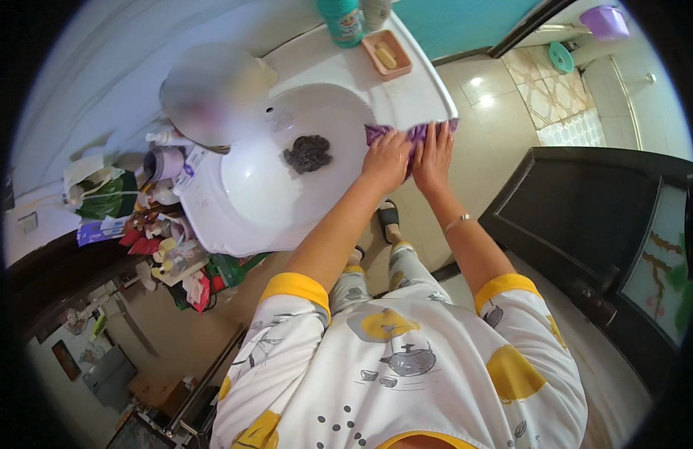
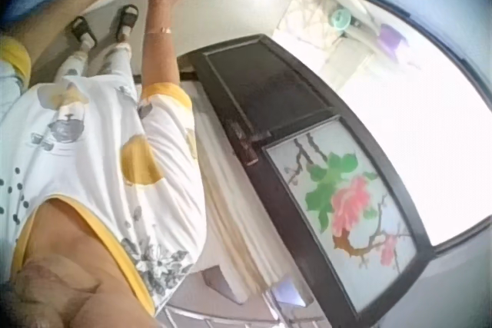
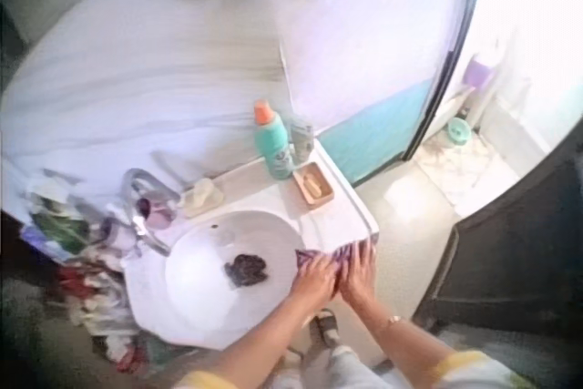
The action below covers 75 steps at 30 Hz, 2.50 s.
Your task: The person washes a purple cloth in a bathroom sink, scrubbing it with soap and rinsing it thoroughly under running water. After wringing out the cloth, the person picks up a hair dryer and wipes it with the damp cloth.
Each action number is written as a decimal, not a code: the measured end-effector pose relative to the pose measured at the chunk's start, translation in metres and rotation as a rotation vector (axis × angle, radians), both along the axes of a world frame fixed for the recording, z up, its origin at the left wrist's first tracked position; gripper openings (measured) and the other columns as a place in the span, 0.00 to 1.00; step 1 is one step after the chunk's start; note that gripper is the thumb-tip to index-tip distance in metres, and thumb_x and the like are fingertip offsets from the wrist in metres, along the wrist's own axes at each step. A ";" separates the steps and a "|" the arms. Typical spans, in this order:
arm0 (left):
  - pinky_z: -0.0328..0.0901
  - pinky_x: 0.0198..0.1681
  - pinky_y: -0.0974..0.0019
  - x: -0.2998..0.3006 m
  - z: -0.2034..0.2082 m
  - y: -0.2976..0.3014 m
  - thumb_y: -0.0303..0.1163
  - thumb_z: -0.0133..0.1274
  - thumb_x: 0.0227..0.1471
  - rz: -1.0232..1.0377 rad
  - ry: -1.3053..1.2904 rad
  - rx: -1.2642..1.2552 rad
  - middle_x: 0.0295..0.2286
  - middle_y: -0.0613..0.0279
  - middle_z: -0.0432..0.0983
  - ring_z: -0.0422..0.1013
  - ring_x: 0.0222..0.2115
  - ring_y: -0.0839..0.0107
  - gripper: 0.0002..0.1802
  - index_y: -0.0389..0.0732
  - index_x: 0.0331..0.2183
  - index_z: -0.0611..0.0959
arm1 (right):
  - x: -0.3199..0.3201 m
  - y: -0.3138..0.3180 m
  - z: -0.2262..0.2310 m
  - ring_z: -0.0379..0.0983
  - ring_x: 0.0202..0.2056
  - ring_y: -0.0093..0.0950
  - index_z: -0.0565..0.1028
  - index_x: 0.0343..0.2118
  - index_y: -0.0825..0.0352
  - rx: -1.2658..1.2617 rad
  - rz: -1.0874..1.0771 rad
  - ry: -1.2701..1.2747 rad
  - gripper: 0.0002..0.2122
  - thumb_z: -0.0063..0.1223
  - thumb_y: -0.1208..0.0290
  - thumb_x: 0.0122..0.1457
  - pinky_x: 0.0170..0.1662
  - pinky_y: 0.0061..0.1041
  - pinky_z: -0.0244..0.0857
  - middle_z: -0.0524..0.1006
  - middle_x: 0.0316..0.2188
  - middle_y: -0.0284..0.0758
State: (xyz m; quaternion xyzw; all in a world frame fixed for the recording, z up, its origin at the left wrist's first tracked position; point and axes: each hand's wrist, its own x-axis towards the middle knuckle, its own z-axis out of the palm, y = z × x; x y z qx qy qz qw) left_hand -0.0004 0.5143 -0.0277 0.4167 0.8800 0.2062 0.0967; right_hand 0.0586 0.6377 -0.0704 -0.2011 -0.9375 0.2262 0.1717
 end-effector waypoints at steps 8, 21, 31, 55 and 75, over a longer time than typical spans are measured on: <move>0.55 0.55 0.55 0.095 0.002 -0.204 0.29 0.54 0.42 0.153 0.000 0.020 0.47 0.56 0.68 0.60 0.53 0.60 0.14 0.39 0.35 0.78 | 0.078 -0.164 0.028 0.46 0.60 0.44 0.59 0.56 0.67 -0.055 0.463 -0.239 0.26 0.46 0.63 0.54 0.61 0.45 0.36 0.53 0.59 0.46; 0.41 0.60 0.49 0.116 0.011 -0.347 0.42 0.49 0.49 0.472 0.007 -0.145 0.57 0.54 0.53 0.46 0.59 0.56 0.31 0.46 0.54 0.65 | 0.053 -0.243 0.055 0.42 0.62 0.38 0.52 0.61 0.50 0.174 0.941 -0.471 0.34 0.52 0.54 0.51 0.62 0.48 0.29 0.49 0.61 0.39; 0.43 0.59 0.50 0.040 -0.005 -0.471 0.41 0.47 0.50 0.629 0.136 -0.270 0.57 0.52 0.53 0.46 0.59 0.54 0.31 0.41 0.55 0.63 | -0.009 -0.408 0.042 0.36 0.63 0.39 0.47 0.61 0.66 -0.002 0.858 -0.388 0.36 0.45 0.52 0.55 0.64 0.39 0.28 0.43 0.63 0.45; 0.43 0.59 0.52 0.077 -0.009 -0.266 0.43 0.46 0.52 0.322 -0.132 -0.095 0.53 0.54 0.61 0.52 0.57 0.58 0.31 0.38 0.54 0.65 | -0.028 -0.166 0.034 0.60 0.54 0.34 0.68 0.51 0.61 0.224 1.281 -0.732 0.19 0.43 0.63 0.56 0.58 0.32 0.52 0.67 0.52 0.36; 0.62 0.39 0.55 -0.009 0.013 -0.314 0.30 0.52 0.45 0.782 -0.188 0.085 0.28 0.56 0.74 0.69 0.34 0.56 0.10 0.43 0.34 0.79 | -0.095 -0.218 -0.003 0.71 0.27 0.45 0.74 0.27 0.69 -0.732 0.876 -0.697 0.13 0.46 0.63 0.55 0.31 0.36 0.63 0.74 0.23 0.47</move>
